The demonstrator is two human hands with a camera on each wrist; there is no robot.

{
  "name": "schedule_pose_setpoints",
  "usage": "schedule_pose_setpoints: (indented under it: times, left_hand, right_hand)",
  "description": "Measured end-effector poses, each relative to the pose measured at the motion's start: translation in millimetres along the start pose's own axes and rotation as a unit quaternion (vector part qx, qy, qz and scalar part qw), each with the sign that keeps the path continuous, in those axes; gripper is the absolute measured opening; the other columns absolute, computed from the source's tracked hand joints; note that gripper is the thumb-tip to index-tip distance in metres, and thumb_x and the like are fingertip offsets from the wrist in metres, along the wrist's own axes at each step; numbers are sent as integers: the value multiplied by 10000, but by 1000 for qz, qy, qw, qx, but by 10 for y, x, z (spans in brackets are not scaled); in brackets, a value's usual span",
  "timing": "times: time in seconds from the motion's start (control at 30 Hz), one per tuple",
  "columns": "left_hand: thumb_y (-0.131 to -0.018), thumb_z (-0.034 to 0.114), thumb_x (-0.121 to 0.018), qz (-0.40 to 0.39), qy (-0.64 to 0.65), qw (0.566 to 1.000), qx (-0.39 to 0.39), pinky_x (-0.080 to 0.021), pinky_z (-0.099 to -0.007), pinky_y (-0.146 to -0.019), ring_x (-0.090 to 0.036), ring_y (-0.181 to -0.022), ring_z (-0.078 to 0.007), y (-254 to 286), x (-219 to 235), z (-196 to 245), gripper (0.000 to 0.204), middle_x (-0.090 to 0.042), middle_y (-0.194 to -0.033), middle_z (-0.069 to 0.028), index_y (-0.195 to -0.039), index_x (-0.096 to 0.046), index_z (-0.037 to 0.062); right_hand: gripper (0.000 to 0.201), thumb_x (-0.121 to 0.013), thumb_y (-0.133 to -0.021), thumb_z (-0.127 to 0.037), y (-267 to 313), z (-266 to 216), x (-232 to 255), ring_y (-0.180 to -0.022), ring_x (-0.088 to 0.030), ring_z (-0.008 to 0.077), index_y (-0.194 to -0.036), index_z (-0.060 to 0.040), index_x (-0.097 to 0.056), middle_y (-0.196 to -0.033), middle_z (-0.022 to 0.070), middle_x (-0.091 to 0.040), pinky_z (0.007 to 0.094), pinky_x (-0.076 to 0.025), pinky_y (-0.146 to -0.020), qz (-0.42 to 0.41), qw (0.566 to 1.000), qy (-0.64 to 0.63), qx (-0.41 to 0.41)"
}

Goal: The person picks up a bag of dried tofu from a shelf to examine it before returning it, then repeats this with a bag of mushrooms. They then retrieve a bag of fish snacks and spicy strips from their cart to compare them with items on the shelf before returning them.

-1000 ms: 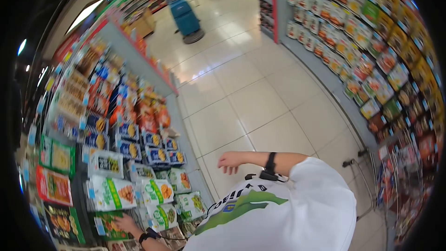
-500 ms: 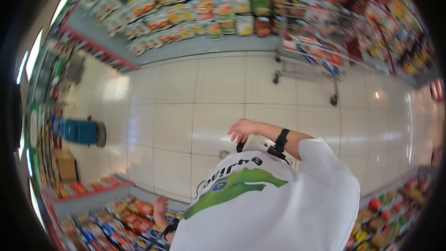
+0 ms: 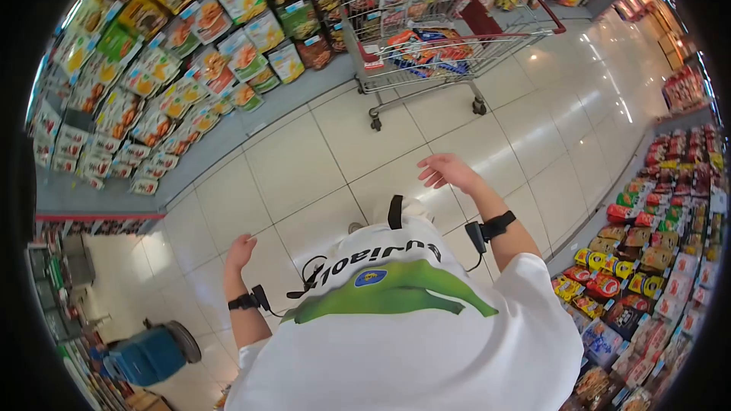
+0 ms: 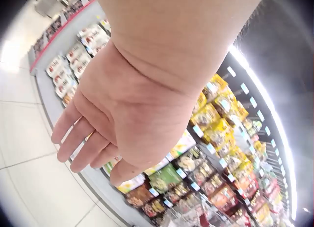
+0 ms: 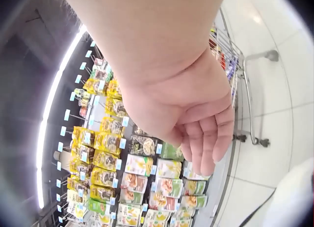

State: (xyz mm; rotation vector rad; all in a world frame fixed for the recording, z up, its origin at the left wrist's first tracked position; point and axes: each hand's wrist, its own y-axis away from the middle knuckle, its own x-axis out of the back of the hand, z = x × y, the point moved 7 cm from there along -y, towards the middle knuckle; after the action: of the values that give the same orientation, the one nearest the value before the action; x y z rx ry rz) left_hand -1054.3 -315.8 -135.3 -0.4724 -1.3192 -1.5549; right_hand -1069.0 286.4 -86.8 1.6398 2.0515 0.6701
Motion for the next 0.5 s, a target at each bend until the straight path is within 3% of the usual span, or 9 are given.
schedule_pose_setpoints:
  times: [0.13,0.23,0.3,0.37,0.43,0.5]
  left_hand:
    - [-850,361,-574,-64,-43,993,-84,-469,-400,-900,-604,-1048,-349,-757,257,1133,530,-644,-1072,-229,-1231,-546,-7]
    - [-857,353,-586,-114,-16,980,-161,-479,-384,-881,-619,-1023,-334,-1310,444,1960,529,-651,-1061,-217,-1235,-536,-14]
    - [-874,303,-617,-173,-21,966,-193,-482,-336,-858,-630,-991,-268,-1685,455,2453,495,-657,-1058,-187,-1240,-530,-18]
    - [-881,297,-614,-182,-26,960,-211,-481,-329,-851,-630,-976,-248,-2051,504,3043,478,-661,-1044,-175,-1237,-532,-11]
    - [-888,291,-611,-189,-29,955,-227,-481,-322,-845,-631,-961,-228,-2413,523,3756,461,-664,-1030,-162,-1234,-534,-4]
    - [-895,281,-608,-197,14,944,-263,-484,-307,-829,-628,-945,-201,-2741,463,4536,417,-665,-1030,-143,-1213,-554,16]
  right_hand:
    - [327,-446,-958,-244,-210,-398,676,-712,-651,146,-1138,-17,-597,-907,95,-687,275,-530,-635,129,991,-9,41]
    - [332,-474,-957,-272,-518,-969,1146,-714,-647,136,-1132,-19,-600,-901,82,-686,280,-532,-638,190,978,1,87]
    - [331,-505,-944,-286,-821,-1422,1511,-721,-645,133,-1114,-21,-607,-889,78,-683,283,-533,-640,242,963,21,115]
    - [318,-538,-924,-277,-1243,-1913,2016,-736,-649,145,-1082,-12,-611,-878,80,-679,282,-534,-636,266,954,46,133]
    - [304,-545,-916,-271,-1736,-2449,2564,-771,-659,152,-1054,-11,-619,-900,84,-678,268,-532,-641,301,927,39,218]
    - [276,-536,-911,-238,-2494,-2744,3195,-794,-666,174,-1015,0,-628,-909,100,-679,281,-535,-649,303,926,-47,219]
